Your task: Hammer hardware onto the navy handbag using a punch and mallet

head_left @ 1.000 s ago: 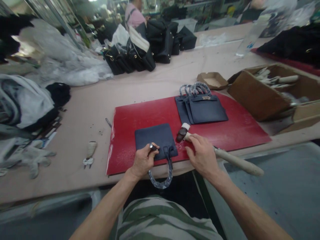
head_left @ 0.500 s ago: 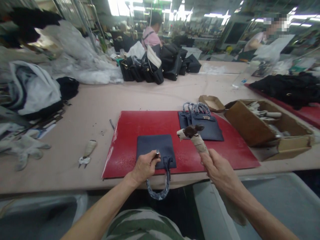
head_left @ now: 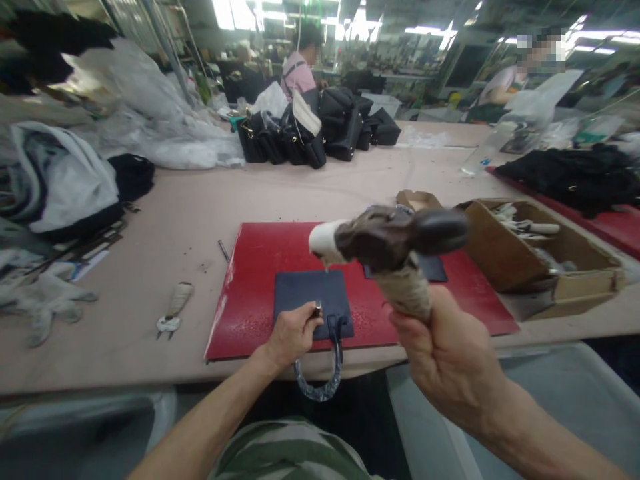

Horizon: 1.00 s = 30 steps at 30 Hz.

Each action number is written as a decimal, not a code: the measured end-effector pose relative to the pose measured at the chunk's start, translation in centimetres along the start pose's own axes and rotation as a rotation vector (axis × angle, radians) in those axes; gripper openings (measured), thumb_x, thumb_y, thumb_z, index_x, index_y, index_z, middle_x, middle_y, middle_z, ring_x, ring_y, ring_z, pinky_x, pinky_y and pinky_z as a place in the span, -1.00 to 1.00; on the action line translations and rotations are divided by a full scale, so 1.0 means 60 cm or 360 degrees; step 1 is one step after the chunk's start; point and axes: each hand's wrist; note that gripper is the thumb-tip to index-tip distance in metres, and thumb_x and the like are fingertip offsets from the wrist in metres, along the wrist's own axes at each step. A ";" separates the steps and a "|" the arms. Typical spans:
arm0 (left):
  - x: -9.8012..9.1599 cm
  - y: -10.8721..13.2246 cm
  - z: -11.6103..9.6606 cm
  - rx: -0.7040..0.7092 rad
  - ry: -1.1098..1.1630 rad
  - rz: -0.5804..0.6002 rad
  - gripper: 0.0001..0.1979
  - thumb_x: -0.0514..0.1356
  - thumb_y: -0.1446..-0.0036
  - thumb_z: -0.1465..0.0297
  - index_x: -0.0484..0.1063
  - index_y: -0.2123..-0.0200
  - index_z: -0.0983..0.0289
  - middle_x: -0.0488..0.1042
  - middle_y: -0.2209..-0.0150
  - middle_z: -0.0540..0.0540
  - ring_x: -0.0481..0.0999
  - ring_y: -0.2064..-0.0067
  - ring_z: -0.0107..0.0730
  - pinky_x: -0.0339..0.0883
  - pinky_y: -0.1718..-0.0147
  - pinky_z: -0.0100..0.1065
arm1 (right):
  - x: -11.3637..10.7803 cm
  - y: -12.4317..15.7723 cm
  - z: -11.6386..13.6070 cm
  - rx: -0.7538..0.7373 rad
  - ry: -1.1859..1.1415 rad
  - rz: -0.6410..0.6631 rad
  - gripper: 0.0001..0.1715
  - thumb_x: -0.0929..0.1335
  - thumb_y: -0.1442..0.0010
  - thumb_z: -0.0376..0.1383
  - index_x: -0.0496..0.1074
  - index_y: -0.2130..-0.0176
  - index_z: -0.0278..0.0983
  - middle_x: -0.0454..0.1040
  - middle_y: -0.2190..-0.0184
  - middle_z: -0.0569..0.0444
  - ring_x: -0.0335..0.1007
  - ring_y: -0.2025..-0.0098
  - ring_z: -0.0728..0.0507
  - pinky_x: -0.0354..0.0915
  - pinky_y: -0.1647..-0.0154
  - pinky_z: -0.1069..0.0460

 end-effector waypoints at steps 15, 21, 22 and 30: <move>-0.001 -0.001 0.006 -0.0070 0.0135 0.0081 -0.91 0.12 -0.31 0.39 0.41 0.16 0.21 0.61 0.23 0.04 0.64 0.19 -0.30 0.44 0.16 -0.34 | 0.161 0.149 -0.188 0.0332 0.0671 0.0441 -0.91 0.35 -0.35 -0.30 0.41 0.23 -0.28 0.40 0.32 -0.02 0.31 0.25 -0.26 0.07 0.25 -0.07; -0.012 0.001 0.000 -0.0151 0.0195 0.0100 -0.91 0.13 -0.30 0.39 0.42 0.17 0.20 0.62 0.21 0.04 0.63 0.17 -0.36 0.43 0.15 -0.37 | 0.224 0.140 -0.138 0.0457 0.0195 0.0025 -0.73 0.28 -0.39 -0.28 0.41 -0.02 -0.36 0.44 -0.01 -0.19 0.32 0.00 -0.32 0.19 0.02 -0.16; -0.015 0.000 -0.004 -0.0160 0.0195 0.0106 -0.91 0.14 -0.29 0.39 0.43 0.17 0.20 0.62 0.21 0.04 0.63 0.18 -0.37 0.43 0.15 -0.37 | 0.234 0.134 -0.118 0.0397 0.0044 -0.0015 -0.70 0.27 -0.40 -0.27 0.39 -0.05 -0.37 0.42 -0.07 -0.20 0.30 -0.06 -0.32 0.19 -0.05 -0.17; -0.031 -0.020 -0.006 -0.0742 0.0934 -0.0293 -0.77 0.23 -0.22 0.20 0.42 0.20 0.24 0.62 0.26 0.06 0.64 0.22 -0.31 0.55 0.16 -0.28 | 0.286 0.110 -0.024 0.0192 -0.0370 0.0405 -0.51 0.37 -0.31 -0.29 0.35 -0.20 -0.34 0.29 -0.31 -0.10 0.03 -0.38 -0.32 -0.09 -0.41 -0.29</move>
Point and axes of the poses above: each hand's wrist, its own y-axis away from the middle knuckle, its own x-axis out of the palm, z = x × y
